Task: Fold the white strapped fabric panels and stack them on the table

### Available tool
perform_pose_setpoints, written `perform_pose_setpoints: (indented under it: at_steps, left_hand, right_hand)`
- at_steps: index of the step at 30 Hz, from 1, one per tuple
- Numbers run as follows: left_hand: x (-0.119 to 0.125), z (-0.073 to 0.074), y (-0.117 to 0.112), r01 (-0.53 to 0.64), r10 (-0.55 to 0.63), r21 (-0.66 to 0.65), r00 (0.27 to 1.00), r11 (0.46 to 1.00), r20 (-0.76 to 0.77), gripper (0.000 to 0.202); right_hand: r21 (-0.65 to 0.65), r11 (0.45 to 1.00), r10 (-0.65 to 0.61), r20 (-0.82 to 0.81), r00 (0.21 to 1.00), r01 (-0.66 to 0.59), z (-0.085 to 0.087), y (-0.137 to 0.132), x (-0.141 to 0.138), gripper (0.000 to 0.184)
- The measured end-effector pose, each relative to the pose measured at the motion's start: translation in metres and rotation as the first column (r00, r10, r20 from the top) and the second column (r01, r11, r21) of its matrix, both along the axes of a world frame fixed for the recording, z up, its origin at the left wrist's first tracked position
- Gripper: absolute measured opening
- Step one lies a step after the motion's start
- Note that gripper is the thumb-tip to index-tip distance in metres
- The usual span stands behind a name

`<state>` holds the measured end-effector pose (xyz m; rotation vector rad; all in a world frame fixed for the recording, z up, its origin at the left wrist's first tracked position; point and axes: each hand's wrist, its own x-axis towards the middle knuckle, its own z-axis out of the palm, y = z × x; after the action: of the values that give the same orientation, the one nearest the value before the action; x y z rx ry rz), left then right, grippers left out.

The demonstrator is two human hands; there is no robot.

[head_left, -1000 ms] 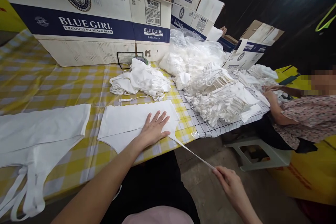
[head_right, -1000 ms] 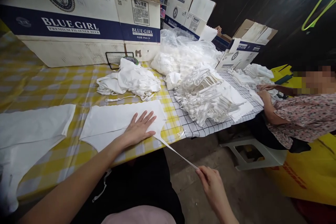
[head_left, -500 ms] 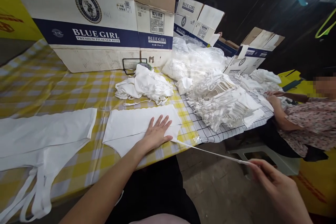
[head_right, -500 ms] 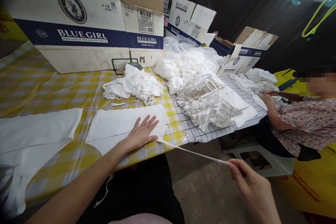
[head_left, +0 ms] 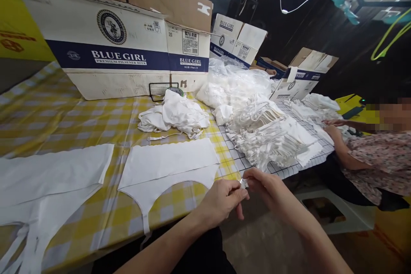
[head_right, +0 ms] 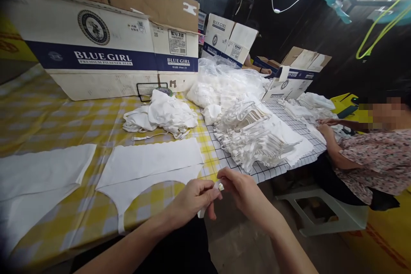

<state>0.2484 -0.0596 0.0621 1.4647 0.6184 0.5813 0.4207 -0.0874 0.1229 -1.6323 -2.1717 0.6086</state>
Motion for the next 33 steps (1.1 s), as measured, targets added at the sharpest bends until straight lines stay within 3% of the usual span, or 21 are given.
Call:
perform_pose_setpoints:
  at_steps: [3,6,9,12,14,16,18,19,21,24,27,29,33]
  left_hand:
    - [-0.008,-0.01,0.002,-0.087,0.101,-0.187,0.993,0.978,0.067,0.037]
    - [-0.014,-0.016,0.003,-0.122,0.162,-0.302,0.98,0.946,0.112,0.037]
    - [-0.014,-0.018,0.001,-0.1,0.16,-0.359,0.977,0.928,0.141,0.038]
    - [-0.015,-0.022,0.001,-0.079,0.129,-0.346,0.984,0.935,0.124,0.043]
    - [-0.022,-0.028,0.008,-0.164,0.177,-0.21,0.983,0.964,0.042,0.043]
    - [-0.036,-0.038,0.022,-0.336,0.346,0.095,0.932,0.937,-0.108,0.031]
    - [-0.052,-0.05,0.042,-0.392,0.535,0.456,0.81,0.799,-0.241,0.015]
    - [-0.06,-0.056,0.052,-0.344,0.586,0.586,0.757,0.734,-0.29,0.017]
    - [-0.073,-0.067,0.07,-0.181,0.602,0.725,0.705,0.665,-0.376,0.019]
    - [-0.08,-0.074,0.085,0.059,0.551,0.794,0.689,0.605,-0.471,0.008]
    - [-0.08,-0.074,0.09,0.206,0.529,0.821,0.676,0.533,-0.514,0.013]
    - [-0.08,-0.076,0.091,0.183,0.524,0.823,0.692,0.537,-0.496,0.017]
    - [-0.083,-0.082,0.098,-0.061,0.509,0.736,0.76,0.675,-0.403,0.013]
  right_hand:
    - [0.18,0.983,-0.019,0.016,1.0,0.016,-0.026,0.01,-0.002,0.02]
    - [0.34,0.938,0.024,0.143,0.989,-0.072,-0.054,0.016,-0.007,0.027]
    - [0.429,0.889,0.057,0.248,0.967,-0.162,-0.075,0.019,-0.017,0.026]
    - [0.467,0.866,0.071,0.243,0.967,-0.181,-0.086,0.024,-0.027,0.022]
    - [0.459,0.878,0.069,0.157,0.985,-0.135,-0.091,0.03,-0.031,0.02]
    - [0.424,0.905,0.043,0.007,0.999,-0.042,-0.096,0.037,-0.034,0.02]
    - [0.33,0.941,-0.017,-0.162,0.987,0.07,-0.101,0.046,-0.037,0.017]
    - [0.254,0.96,-0.055,-0.239,0.969,0.117,-0.104,0.05,-0.04,0.013]
    - [0.069,0.984,-0.124,-0.377,0.918,0.162,-0.109,0.058,-0.047,0.011]
    - [-0.163,0.981,-0.18,-0.543,0.82,0.108,-0.118,0.07,-0.059,0.016]
    - [-0.253,0.966,-0.189,-0.593,0.782,0.042,-0.123,0.081,-0.068,0.017]
    - [-0.242,0.97,-0.165,-0.556,0.815,0.032,-0.125,0.087,-0.071,0.015]
    - [-0.098,0.995,-0.066,-0.351,0.934,0.033,-0.124,0.1,-0.077,0.013]
